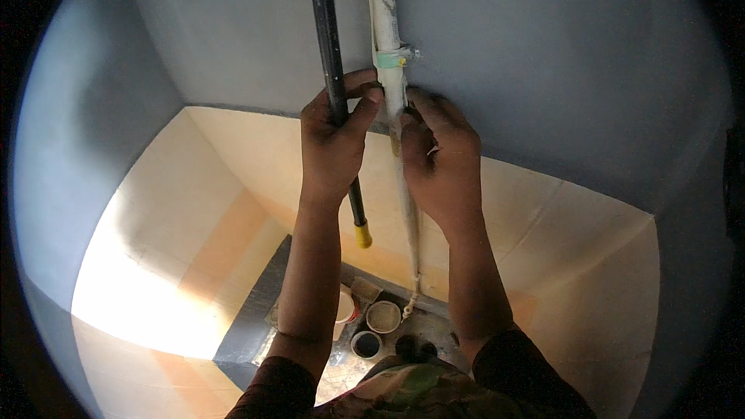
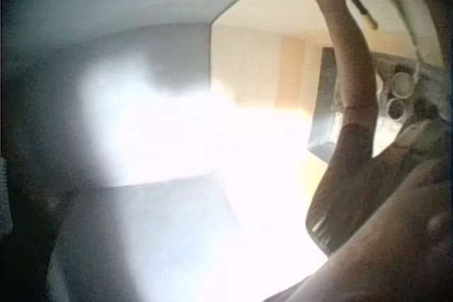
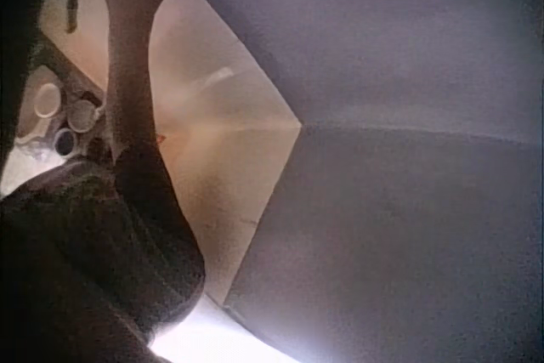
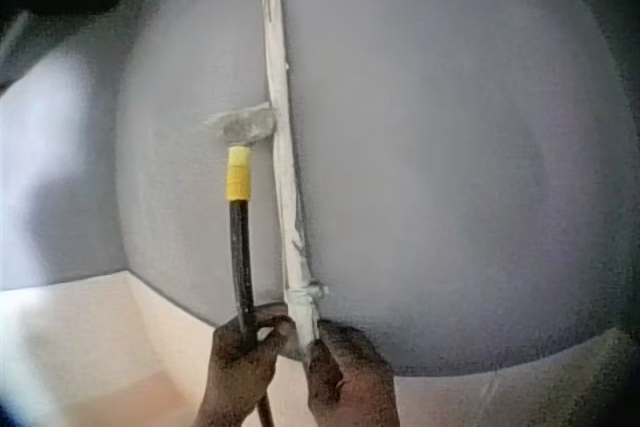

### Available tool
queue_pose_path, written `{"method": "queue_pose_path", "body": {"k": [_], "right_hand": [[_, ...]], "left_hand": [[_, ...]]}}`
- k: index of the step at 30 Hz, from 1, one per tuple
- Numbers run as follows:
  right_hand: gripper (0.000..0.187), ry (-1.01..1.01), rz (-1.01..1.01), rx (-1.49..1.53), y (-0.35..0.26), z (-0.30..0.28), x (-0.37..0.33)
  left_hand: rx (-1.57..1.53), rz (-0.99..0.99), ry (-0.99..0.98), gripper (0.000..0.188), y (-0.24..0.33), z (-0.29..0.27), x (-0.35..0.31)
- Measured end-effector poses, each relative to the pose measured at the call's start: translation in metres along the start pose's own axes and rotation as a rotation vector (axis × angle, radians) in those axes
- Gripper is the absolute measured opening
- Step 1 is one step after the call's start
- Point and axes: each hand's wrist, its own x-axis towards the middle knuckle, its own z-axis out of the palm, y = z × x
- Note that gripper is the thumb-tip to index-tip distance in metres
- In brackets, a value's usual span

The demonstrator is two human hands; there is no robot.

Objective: The person uses a scraper to loosen tape from a ceiling edge and a vertical pipe, then pulls the tape off by hand.

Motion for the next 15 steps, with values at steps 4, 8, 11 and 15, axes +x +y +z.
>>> {"method": "queue_pose_path", "body": {"k": [4, 8, 11, 15], "right_hand": [[0.017, 0.07, 0.166, 0.146, -0.003, 0.01, -0.004], [0.014, 0.228, 0.032, 0.004, 0.01, 0.023, -0.005], [0.014, 0.223, 0.003, -0.095, 0.005, 0.024, -0.002], [0.015, 0.163, -0.068, -0.295, 0.002, 0.017, 0.003]], "left_hand": [[-0.012, 0.04, -0.036, 0.025, -0.005, -0.003, 0.004], [0.016, 0.058, -0.055, 0.025, -0.005, 0.0, 0.004], [0.051, 0.056, -0.076, 0.025, -0.007, -0.004, 0.006], [0.002, 0.052, -0.09, 0.023, -0.016, -0.006, 0.005]]}}
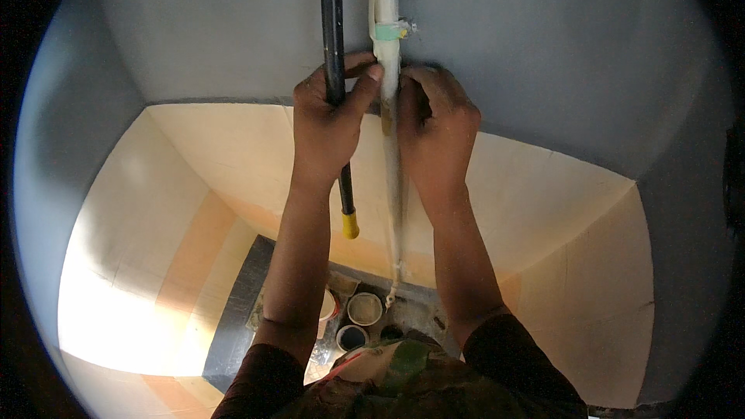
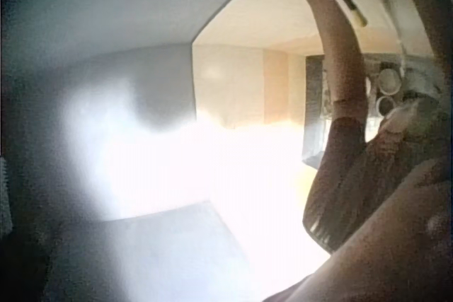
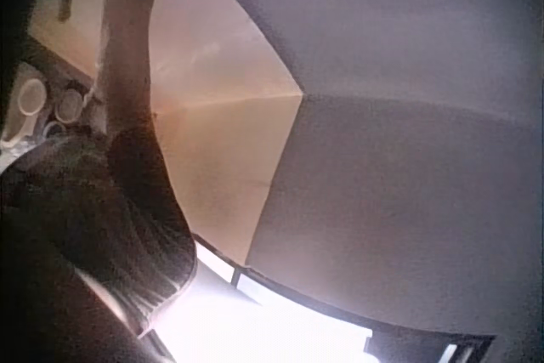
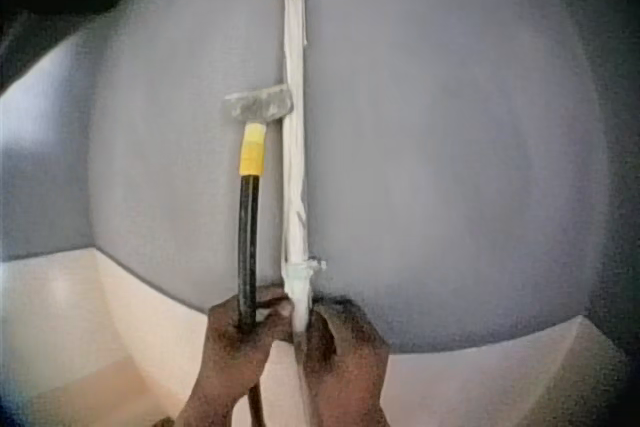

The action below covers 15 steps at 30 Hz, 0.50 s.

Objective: The person uses a scraper to loosen tape from a ceiling edge and a vertical pipe, then pulls the tape off by hand.

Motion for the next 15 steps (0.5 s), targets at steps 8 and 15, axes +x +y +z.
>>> {"method": "queue_pose_path", "body": {"k": [8, 15], "right_hand": [[0.017, 0.007, -0.006, 0.1, 0.015, -0.003, -0.001], [0.03, -0.167, 0.256, 0.357, 0.005, -0.01, -0.02]], "left_hand": [[0.074, 0.087, -0.049, 0.02, -0.008, -0.001, 0.005], [-0.006, 0.089, -0.075, 0.018, -0.021, -0.006, 0.001]]}}
